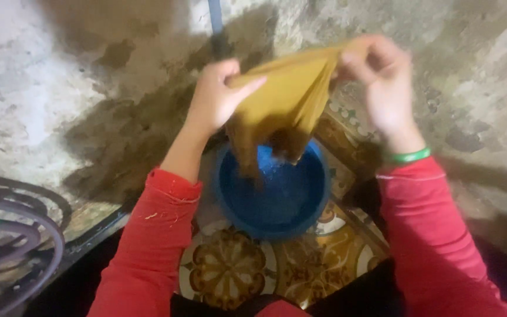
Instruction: Washing a brown cloth in a blue bucket using water from a tap.
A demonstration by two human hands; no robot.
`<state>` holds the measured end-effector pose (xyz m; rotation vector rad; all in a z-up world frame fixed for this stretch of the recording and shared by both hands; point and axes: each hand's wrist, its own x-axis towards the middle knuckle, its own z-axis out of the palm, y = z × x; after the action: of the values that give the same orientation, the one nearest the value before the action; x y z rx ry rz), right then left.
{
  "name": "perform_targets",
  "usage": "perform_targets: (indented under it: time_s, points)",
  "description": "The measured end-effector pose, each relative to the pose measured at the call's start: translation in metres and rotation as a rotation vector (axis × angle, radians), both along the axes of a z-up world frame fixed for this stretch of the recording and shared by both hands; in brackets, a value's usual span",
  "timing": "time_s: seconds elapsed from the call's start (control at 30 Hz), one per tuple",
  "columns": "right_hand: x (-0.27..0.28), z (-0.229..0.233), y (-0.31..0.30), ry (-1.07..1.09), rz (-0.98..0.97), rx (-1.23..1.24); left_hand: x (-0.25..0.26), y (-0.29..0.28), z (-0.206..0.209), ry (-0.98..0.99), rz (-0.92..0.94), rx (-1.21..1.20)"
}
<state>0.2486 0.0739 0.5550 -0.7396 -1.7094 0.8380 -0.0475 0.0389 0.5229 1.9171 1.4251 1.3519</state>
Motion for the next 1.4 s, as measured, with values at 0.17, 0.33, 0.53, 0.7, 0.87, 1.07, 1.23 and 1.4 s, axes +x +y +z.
perform_targets:
  time_s: [0.17,0.33,0.53,0.7,0.87,1.07,1.23,1.4]
  points:
    - [0.014,0.028,0.005,0.249,0.198,-0.024,-0.003,-0.001,0.033,0.037,-0.186,0.134]
    - [0.027,-0.06,0.04,0.384,0.307,-0.268,-0.024,0.025,-0.04,0.038,-0.491,-0.088]
    - [0.019,-0.257,0.043,-0.472,-0.115,-0.124,-0.015,0.035,-0.224,0.28,0.077,-0.311]
    - [0.016,-0.452,0.017,-1.062,-0.221,-0.117,0.0,0.003,-0.4,0.531,-0.012,-0.584]
    - [-0.02,-0.55,-0.049,-1.125,0.199,-0.589,0.056,-0.025,-0.544,0.643,-0.332,-0.729]
    - [-0.053,-0.487,-0.092,-0.335,0.358,-1.065,0.095,-0.043,-0.511,-0.168,0.168,-1.091]
    - [-0.047,-0.452,-0.083,0.391,0.035,-1.776,0.113,-0.026,-0.435,-0.852,0.32,-0.638]
    - [-0.057,-0.457,-0.053,0.686,0.078,-1.597,0.143,-0.021,-0.304,-1.221,0.04,-0.729]
